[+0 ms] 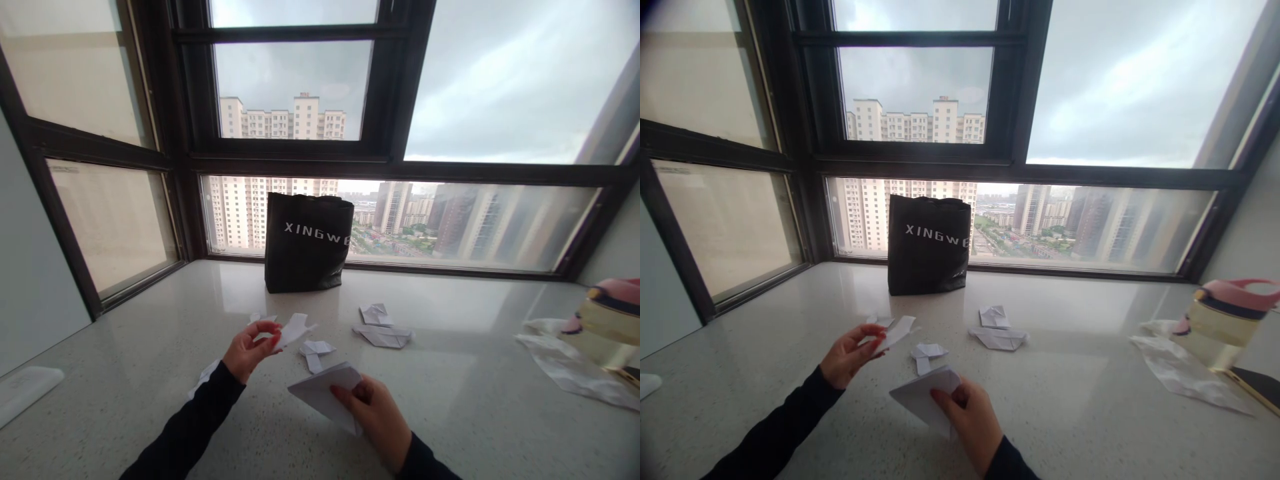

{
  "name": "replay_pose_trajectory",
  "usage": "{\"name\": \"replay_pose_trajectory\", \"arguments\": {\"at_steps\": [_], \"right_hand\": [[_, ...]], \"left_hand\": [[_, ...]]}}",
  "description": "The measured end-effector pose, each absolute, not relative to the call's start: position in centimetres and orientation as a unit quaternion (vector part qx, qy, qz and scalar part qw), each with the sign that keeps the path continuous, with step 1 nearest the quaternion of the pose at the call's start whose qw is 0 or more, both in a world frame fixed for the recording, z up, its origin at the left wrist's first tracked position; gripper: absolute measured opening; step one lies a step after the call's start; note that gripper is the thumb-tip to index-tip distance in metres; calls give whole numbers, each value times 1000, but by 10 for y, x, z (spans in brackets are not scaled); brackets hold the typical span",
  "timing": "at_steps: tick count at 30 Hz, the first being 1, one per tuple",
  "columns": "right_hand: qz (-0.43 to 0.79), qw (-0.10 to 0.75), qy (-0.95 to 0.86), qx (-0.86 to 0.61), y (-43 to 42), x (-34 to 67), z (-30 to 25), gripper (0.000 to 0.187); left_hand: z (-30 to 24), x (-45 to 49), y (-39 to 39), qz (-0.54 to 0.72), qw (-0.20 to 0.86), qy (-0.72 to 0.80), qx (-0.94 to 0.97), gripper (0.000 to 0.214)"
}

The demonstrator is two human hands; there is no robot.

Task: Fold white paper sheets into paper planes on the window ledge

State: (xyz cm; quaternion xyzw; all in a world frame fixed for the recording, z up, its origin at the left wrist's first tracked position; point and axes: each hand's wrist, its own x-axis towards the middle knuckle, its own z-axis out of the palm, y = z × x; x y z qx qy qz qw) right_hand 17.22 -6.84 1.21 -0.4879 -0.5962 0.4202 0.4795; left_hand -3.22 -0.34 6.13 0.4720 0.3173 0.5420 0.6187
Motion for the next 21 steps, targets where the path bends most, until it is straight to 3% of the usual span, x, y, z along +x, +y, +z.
{"name": "replay_pose_trajectory", "arguments": {"at_steps": [3, 8, 14, 21], "right_hand": [[430, 486, -587, -483, -67, 172, 15, 30], [441, 481, -597, -467, -69, 170, 21, 24], [479, 470, -587, -453, -71, 168, 22, 20], [426, 467, -624, -459, -73, 167, 28, 16]], "left_hand": [[58, -17, -20, 525, 592, 279, 545, 53], [47, -5, -34, 395, 515, 255, 717, 18], [31, -4, -32, 398, 302, 321, 805, 16], [13, 3, -35, 379, 401, 314, 772, 27]]}}
